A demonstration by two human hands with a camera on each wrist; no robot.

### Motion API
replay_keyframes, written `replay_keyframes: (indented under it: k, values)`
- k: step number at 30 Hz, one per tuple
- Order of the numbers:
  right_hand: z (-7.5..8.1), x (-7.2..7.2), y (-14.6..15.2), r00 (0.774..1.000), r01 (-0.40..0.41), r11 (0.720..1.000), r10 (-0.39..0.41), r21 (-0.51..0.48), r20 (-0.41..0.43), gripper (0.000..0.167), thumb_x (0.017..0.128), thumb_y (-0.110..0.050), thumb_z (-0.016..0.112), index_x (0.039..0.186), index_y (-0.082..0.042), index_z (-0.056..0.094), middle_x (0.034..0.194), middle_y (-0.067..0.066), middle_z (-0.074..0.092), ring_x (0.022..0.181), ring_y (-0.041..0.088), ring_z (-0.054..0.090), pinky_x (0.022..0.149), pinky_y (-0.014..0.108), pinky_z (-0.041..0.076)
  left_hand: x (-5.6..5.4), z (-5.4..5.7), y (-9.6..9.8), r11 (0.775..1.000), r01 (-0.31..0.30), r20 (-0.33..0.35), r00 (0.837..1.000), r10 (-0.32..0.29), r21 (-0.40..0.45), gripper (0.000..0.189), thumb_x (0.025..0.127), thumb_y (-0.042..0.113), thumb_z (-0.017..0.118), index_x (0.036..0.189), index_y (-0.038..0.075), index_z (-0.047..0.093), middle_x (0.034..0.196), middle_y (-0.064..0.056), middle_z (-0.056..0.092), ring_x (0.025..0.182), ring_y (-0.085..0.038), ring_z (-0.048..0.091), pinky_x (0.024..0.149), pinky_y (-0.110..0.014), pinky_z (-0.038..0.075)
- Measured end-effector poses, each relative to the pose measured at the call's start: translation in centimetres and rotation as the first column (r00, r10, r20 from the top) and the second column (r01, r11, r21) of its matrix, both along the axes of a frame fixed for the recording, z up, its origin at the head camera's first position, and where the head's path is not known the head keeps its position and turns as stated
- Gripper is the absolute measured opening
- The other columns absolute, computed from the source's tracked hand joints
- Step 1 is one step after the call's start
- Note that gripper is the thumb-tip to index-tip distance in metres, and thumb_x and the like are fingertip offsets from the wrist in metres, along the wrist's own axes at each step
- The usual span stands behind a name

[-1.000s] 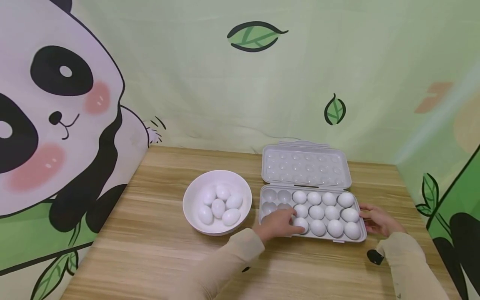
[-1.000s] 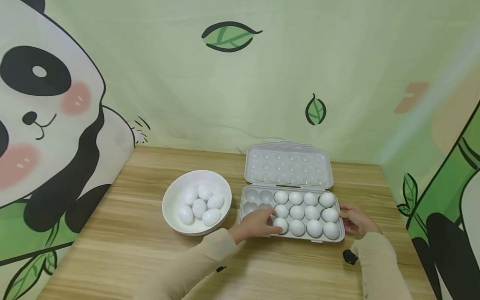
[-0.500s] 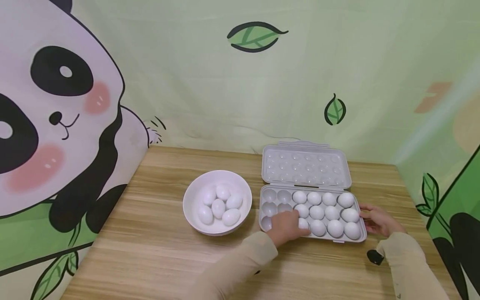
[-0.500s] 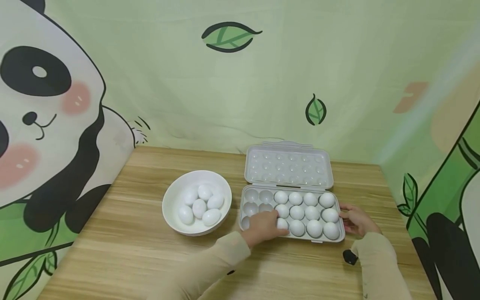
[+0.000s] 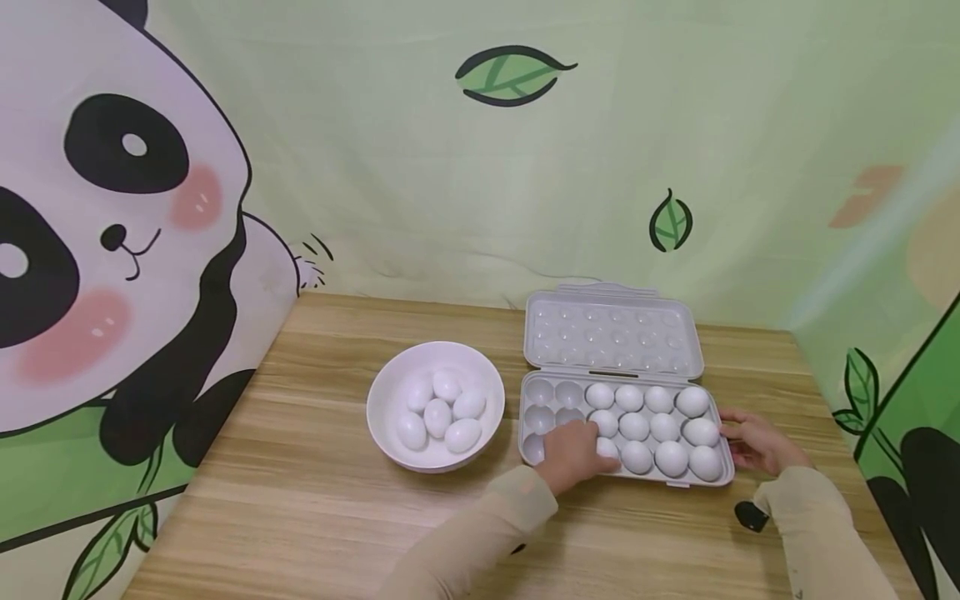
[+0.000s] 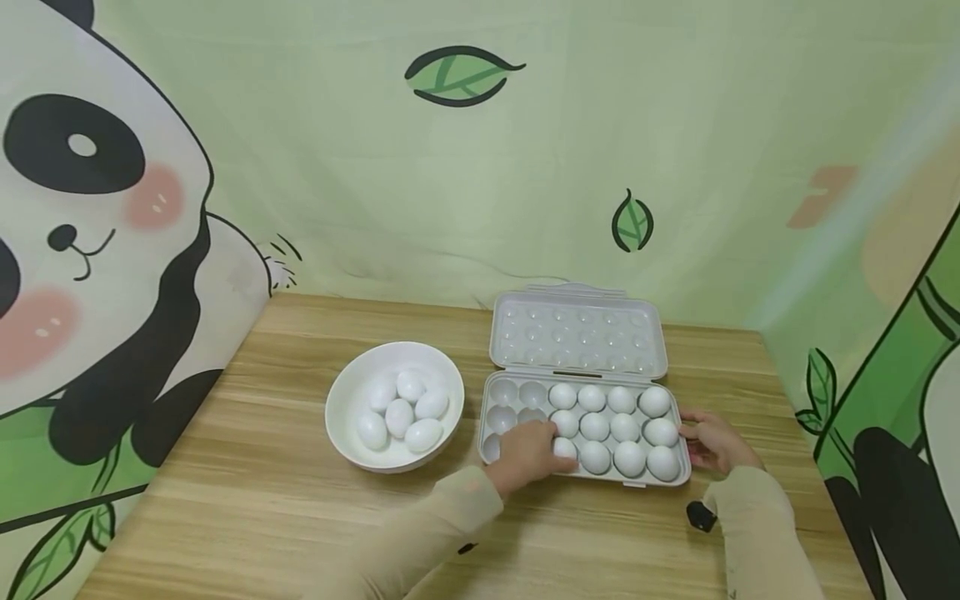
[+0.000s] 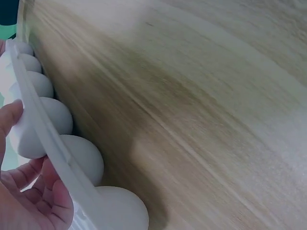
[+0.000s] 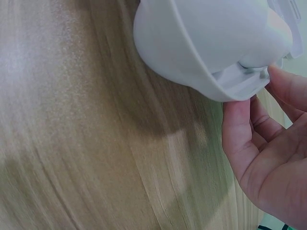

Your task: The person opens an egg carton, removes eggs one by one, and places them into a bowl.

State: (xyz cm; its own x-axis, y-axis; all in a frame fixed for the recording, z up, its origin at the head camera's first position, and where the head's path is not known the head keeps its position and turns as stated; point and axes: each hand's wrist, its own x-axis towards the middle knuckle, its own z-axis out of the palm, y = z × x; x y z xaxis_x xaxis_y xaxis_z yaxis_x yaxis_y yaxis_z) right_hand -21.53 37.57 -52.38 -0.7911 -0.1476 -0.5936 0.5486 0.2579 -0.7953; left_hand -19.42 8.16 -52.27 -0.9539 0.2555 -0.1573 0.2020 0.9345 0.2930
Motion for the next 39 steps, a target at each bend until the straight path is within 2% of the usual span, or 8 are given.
replay_keyframes:
  k: [7, 10, 14, 17, 21, 30, 36, 39]
  values:
    - [-0.2, 0.1, 0.1, 1.000, 0.005, 1.000, -0.005, -0.003, -0.002, 0.059, 0.088, -0.016, 0.051, 0.132, 0.002, 0.018, 0.076, -0.007, 0.056, 0.071, 0.009, 0.053, 0.065, 0.025, 0.047, -0.3, 0.9, -0.3, 0.997, 0.001, 0.072, 0.997, -0.006, 0.077, 0.044, 0.062, 0.059, 0.065, 0.064, 0.020, 0.047, 0.061, 0.007, 0.049, 0.055, -0.010, 0.044, 0.047, -0.027, 0.033]
    - [-0.3, 0.1, 0.2, 1.000, 0.014, 1.000, -0.014, -0.015, 0.000, 0.045, 0.087, -0.017, 0.052, 0.126, -0.002, 0.035, 0.076, -0.007, 0.056, 0.071, 0.008, 0.054, 0.064, 0.025, 0.047, -0.6, 1.6, -0.7, 0.993, 0.031, 0.108, 0.993, -0.044, 0.116, 0.045, 0.063, 0.058, 0.066, 0.059, 0.018, 0.045, 0.056, 0.006, 0.045, 0.053, -0.009, 0.041, 0.045, -0.025, 0.032]
    - [-0.4, 0.0, 0.2, 1.000, 0.019, 0.999, -0.019, -0.030, 0.001, 0.037, 0.087, -0.016, 0.053, 0.121, -0.008, 0.042, 0.075, -0.006, 0.056, 0.070, 0.008, 0.054, 0.064, 0.024, 0.048, -1.3, 3.0, -1.6, 0.983, 0.043, 0.172, 0.982, -0.075, 0.181, 0.046, 0.063, 0.054, 0.069, 0.055, 0.017, 0.043, 0.052, 0.007, 0.040, 0.050, -0.009, 0.036, 0.043, -0.023, 0.031]
    - [-0.3, 0.0, 0.2, 1.000, 0.009, 1.000, -0.009, -0.023, 0.000, 0.053, 0.087, -0.016, 0.052, 0.130, 0.001, 0.026, 0.076, -0.006, 0.056, 0.070, 0.009, 0.054, 0.064, 0.024, 0.048, -2.1, 4.1, -2.6, 0.979, 0.035, 0.204, 0.976, -0.078, 0.203, 0.045, 0.063, 0.052, 0.070, 0.055, 0.016, 0.042, 0.052, 0.007, 0.037, 0.050, -0.008, 0.035, 0.044, -0.022, 0.030]
    - [-0.1, 0.0, 0.1, 1.000, 0.009, 1.000, -0.009, -0.001, 0.008, 0.062, 0.088, -0.015, 0.051, 0.134, 0.002, 0.013, 0.076, -0.006, 0.056, 0.071, 0.009, 0.054, 0.064, 0.025, 0.048, -3.3, 5.3, -4.2, 0.974, 0.043, 0.224, 0.970, -0.094, 0.222, 0.043, 0.065, 0.048, 0.070, 0.057, 0.014, 0.044, 0.053, 0.006, 0.039, 0.050, -0.008, 0.037, 0.044, -0.021, 0.031]
    - [0.3, 0.3, -0.1, 1.000, 0.015, 1.000, -0.015, -0.003, 0.012, 0.062, 0.088, -0.013, 0.050, 0.133, 0.003, 0.010, 0.074, -0.008, 0.057, 0.069, 0.007, 0.055, 0.063, 0.024, 0.048, -5.3, 7.7, -7.7, 0.938, -0.045, 0.347, 0.934, -0.082, 0.345, 0.038, 0.067, 0.039, 0.071, 0.058, 0.014, 0.043, 0.054, 0.001, 0.050, 0.047, -0.009, 0.046, 0.047, -0.022, 0.041]
    - [0.3, 0.3, -0.2, 1.000, 0.021, 1.000, -0.021, -0.016, 0.016, 0.062, 0.087, -0.015, 0.052, 0.132, 0.004, 0.014, 0.074, -0.008, 0.058, 0.069, 0.007, 0.056, 0.064, 0.024, 0.048, -6.0, 8.9, -10.4, 0.916, -0.043, 0.358, 0.927, -0.112, 0.399, 0.033, 0.070, 0.033, 0.070, 0.065, 0.013, 0.044, 0.059, 0.002, 0.048, 0.052, -0.010, 0.049, 0.047, -0.019, 0.039]
    - [0.3, 0.3, -0.2, 0.999, 0.029, 0.999, -0.029, -0.019, 0.016, 0.061, 0.086, -0.015, 0.053, 0.132, 0.004, 0.018, 0.074, -0.008, 0.058, 0.069, 0.007, 0.056, 0.064, 0.024, 0.048, -6.1, 9.5, -12.0, 0.912, -0.061, 0.360, 0.928, -0.098, 0.406, 0.029, 0.069, 0.030, 0.070, 0.067, 0.012, 0.049, 0.060, 0.002, 0.049, 0.052, -0.009, 0.048, 0.049, -0.018, 0.039]
